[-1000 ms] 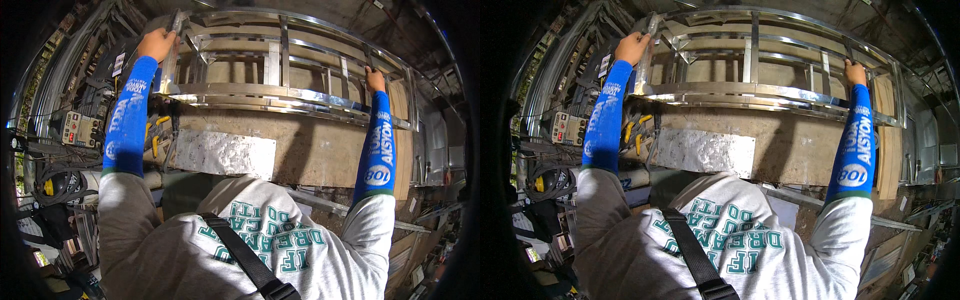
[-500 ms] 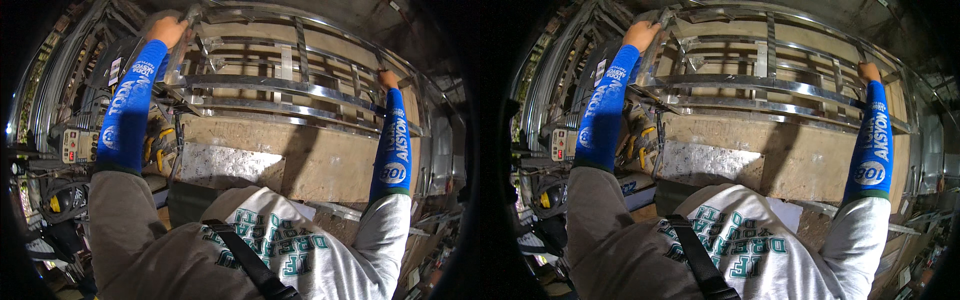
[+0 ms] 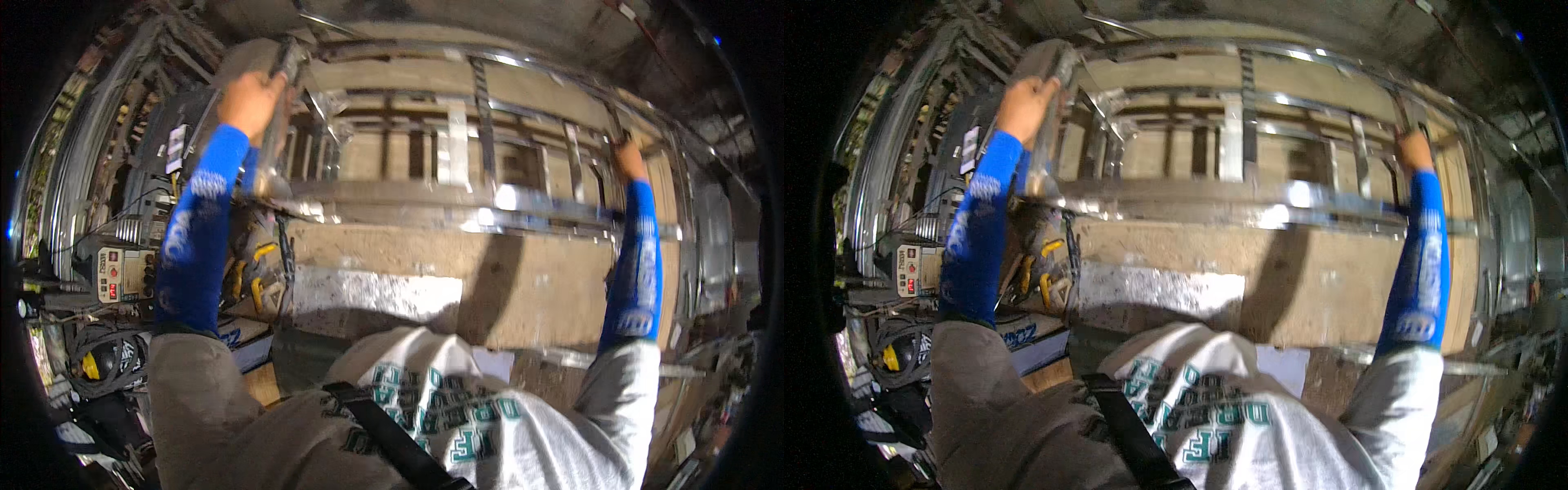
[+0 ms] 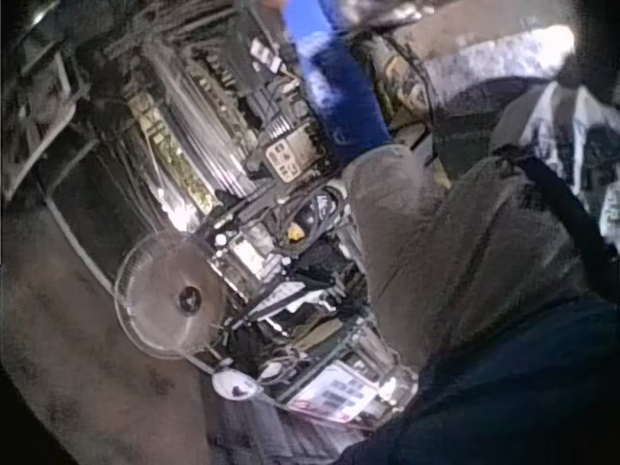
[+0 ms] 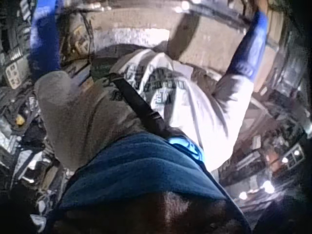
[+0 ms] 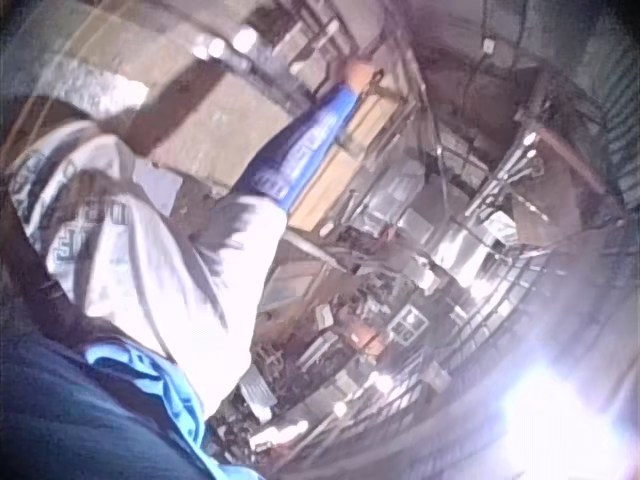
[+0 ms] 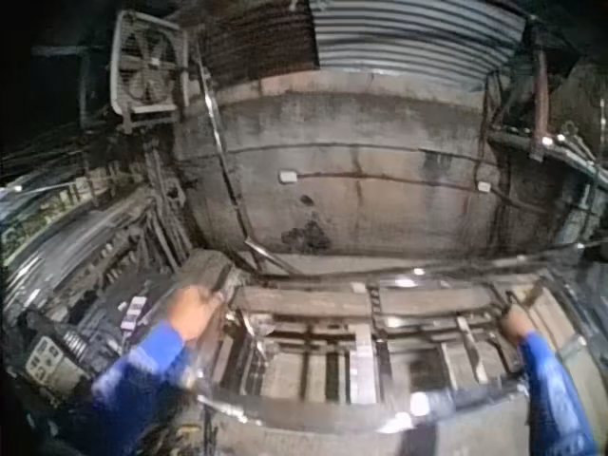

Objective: The person assembles a metal frame structure by placing and aligning metal bars and wooden planks. They position the components on a workbench, adjust their placement, and secure them within the frame.

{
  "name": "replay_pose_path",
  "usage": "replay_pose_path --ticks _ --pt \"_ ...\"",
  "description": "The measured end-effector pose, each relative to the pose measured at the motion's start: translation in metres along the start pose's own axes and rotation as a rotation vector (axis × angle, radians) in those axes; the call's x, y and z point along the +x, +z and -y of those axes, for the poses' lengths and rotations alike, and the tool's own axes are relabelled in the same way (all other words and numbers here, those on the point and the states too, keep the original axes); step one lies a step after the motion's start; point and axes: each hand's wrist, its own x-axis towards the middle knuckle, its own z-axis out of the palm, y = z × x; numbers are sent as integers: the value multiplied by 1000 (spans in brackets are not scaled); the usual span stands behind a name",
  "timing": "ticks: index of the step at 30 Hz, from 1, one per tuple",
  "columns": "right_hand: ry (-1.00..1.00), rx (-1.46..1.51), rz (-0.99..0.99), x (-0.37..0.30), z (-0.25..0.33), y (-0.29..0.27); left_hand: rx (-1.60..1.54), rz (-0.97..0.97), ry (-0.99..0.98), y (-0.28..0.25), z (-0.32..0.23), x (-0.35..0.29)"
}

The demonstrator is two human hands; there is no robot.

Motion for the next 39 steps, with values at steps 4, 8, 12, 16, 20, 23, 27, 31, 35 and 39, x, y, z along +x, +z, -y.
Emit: replay_pose_path --ticks 4,8,12,16,20,23,27,31,35,39 --pt "-230 -190 261 59 113 -20 200 -53 -97 -12 48 -2" --pt "-57 -270 444 50 28 33 54 68 29 50 35 41" --pt "313 299 266 48 213 -26 269 32 -122 24 86 39" --pt "192 556 102 22 165 -39 453 -4 100 21 45 13" --pt "272 451 -520 -58 127 -83 -12 -112 479 16 -42 -84" --pt "242 419 -393 -92 45 -31 -84 56 441 58 -80 -107" --pt "144 424 -348 -90 27 -11 -10 93 241 65 -85 -114" --pt "100 465 -418 -133 28 -1 33 149 225 55 -72 -131" --pt "-106 128 -653 -142 -12 36 49 106 241 71 -79 -118" --pt "129 481 -224 -99 34 1 102 86 163 80 -58 -102"
